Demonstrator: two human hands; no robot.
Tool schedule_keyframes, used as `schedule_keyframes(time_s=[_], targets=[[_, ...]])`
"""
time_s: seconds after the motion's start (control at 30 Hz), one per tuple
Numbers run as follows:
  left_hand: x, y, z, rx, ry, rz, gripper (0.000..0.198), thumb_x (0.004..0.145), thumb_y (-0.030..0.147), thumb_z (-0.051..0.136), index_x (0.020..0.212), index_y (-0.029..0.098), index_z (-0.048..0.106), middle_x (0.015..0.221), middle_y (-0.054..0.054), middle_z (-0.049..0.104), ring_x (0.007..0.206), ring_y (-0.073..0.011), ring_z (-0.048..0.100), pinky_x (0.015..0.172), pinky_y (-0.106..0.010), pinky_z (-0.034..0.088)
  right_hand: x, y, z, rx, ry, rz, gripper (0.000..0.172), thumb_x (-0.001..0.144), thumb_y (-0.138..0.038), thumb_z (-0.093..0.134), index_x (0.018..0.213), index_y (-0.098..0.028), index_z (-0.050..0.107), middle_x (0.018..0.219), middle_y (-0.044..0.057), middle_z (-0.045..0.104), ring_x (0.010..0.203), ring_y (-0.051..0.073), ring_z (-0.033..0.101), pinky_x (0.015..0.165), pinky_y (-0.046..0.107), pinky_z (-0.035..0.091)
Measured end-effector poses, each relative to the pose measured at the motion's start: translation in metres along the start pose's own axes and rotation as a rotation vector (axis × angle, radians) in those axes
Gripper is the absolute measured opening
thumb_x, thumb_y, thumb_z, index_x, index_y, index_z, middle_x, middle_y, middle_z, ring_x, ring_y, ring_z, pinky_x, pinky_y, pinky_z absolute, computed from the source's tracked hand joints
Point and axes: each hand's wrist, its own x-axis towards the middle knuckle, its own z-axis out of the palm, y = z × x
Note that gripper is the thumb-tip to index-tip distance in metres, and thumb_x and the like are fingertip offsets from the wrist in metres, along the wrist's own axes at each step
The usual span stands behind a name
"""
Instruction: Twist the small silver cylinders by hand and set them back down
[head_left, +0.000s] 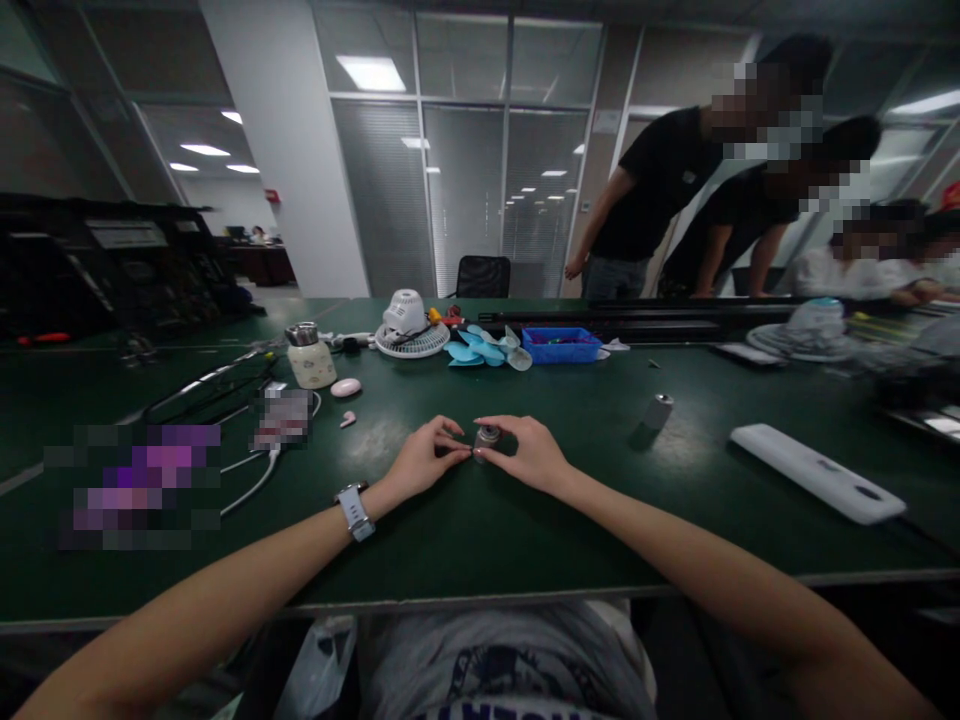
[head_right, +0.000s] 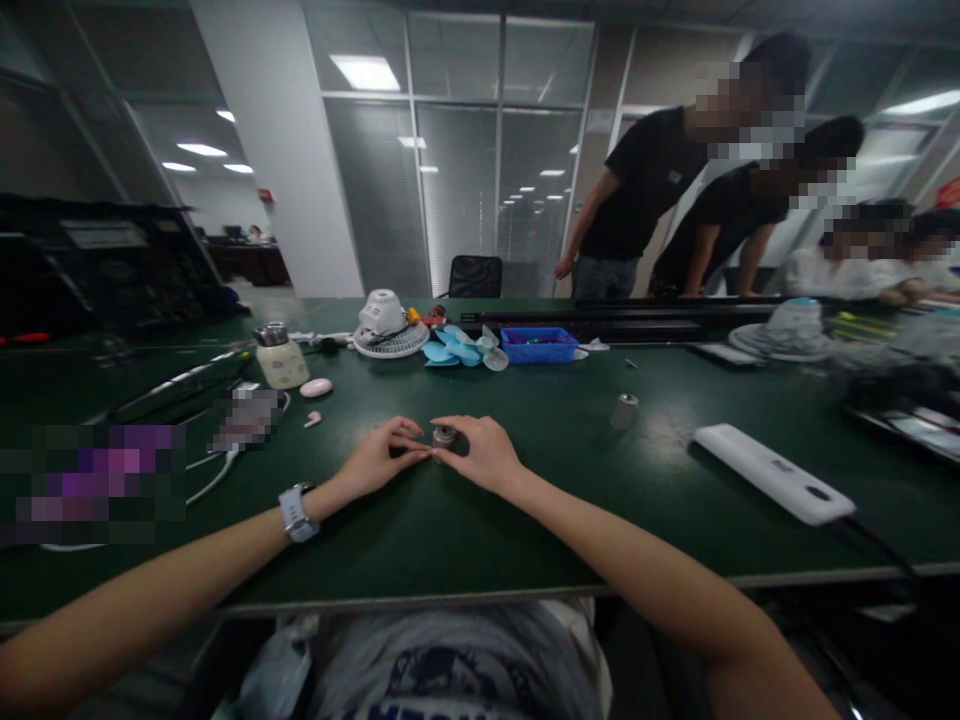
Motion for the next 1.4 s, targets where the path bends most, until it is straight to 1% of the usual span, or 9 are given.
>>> schedule_keyframes(time_s=[0.23,0.4,0.67,0.83,0.97,1.07,1.23,1.3,1.4], targets=[[0.001,0.0,0.003,-0.027,0.017,0.014,0.035,0.083,0.035,0.061,0.114,0.023,0.052,0.103,-0.006,0.075,0.103,-0.0224,0.068,0.092,-0.04,0.048,0.003,0.005,-0.004,-0.064,-0.021,-0.054,0.045,0.085,-0.038,0.065,0.127,-0.023,0.059,0.11,0.005,0.07,0.097,0.02,0.065,0.083,0.034,0.044],[0.002,-0.002,0.0,-0.029,0.103,-0.03,0.026,0.088,0.028,0.048,0.111,0.021,0.056,0.108,-0.007,0.072,0.102,-0.0208,0.067,0.089,-0.039,0.049,0.006,0.042,-0.028,-0.269,-0.002,-0.018,0.043,0.085,-0.045,0.064,0.122,-0.023,0.063,0.107,0.006,0.072,0.096,0.022,0.064,0.088,0.038,0.039],[0.002,-0.002,0.0,-0.082,0.08,-0.054,0.024,0.086,0.023,0.039,0.104,0.019,0.055,0.083,-0.003,0.072,0.086,-0.0193,0.068,0.082,-0.036,0.049,-0.011,0.147,-0.097,-0.84,0.079,0.487,0.039,0.085,-0.05,0.055,0.107,-0.021,0.07,0.093,0.011,0.072,0.096,0.027,0.06,0.096,0.045,0.023],[0.001,0.002,-0.001,-0.036,0.087,-0.067,0.025,0.083,0.019,0.038,0.101,0.02,0.056,0.066,0.002,0.064,0.064,-0.0162,0.06,0.064,-0.028,0.044,-0.024,0.176,-0.118,-0.932,0.09,0.705,0.039,0.084,-0.048,0.054,0.108,-0.021,0.069,0.089,0.01,0.07,0.094,0.027,0.058,0.095,0.045,0.02],[0.002,0.002,0.0,-0.061,0.137,-0.088,0.023,0.081,0.019,0.038,0.095,0.02,0.056,0.059,0.005,0.054,0.055,-0.0141,0.052,0.057,-0.026,0.039,-0.018,0.159,-0.114,-0.953,0.167,0.649,0.043,0.085,-0.044,0.054,0.117,-0.018,0.065,0.105,0.014,0.068,0.105,0.03,0.054,0.098,0.049,0.018],[0.003,0.004,0.0,-0.06,0.17,-0.125,0.022,0.078,0.018,0.038,0.092,0.02,0.056,0.059,0.005,0.05,0.054,-0.0141,0.049,0.054,-0.026,0.037,-0.005,0.117,-0.084,-0.794,0.221,0.375,0.04,0.09,-0.04,0.049,0.121,-0.017,0.063,0.117,0.014,0.066,0.116,0.03,0.051,0.104,0.051,0.018],[0.003,0.007,0.0,-0.042,0.195,-0.169,0.022,0.073,0.017,0.041,0.089,0.021,0.055,0.057,0.005,0.05,0.053,-0.0149,0.048,0.053,-0.026,0.035,0.005,0.029,-0.008,-0.309,-0.107,-0.151,0.036,0.094,-0.039,0.049,0.126,-0.026,0.061,0.128,0.004,0.064,0.124,0.023,0.051,0.108,0.047,0.027],[0.003,0.006,0.001,-0.046,0.198,-0.172,0.023,0.071,0.016,0.041,0.089,0.021,0.055,0.056,0.005,0.049,0.052,-0.0148,0.047,0.053,-0.026,0.034,0.005,0.01,0.011,-0.254,-0.198,-0.236,0.034,0.095,-0.034,0.049,0.126,-0.026,0.062,0.13,0.003,0.062,0.128,0.022,0.049,0.107,0.045,0.03],[0.003,0.004,0.002,-0.044,0.186,-0.172,0.024,0.071,0.015,0.041,0.09,0.021,0.055,0.055,0.005,0.049,0.05,-0.0145,0.046,0.052,-0.026,0.033,0.005,0.004,0.018,-0.222,-0.239,-0.27,0.031,0.095,-0.027,0.049,0.121,-0.026,0.066,0.123,0.002,0.066,0.125,0.022,0.051,0.103,0.043,0.035]])
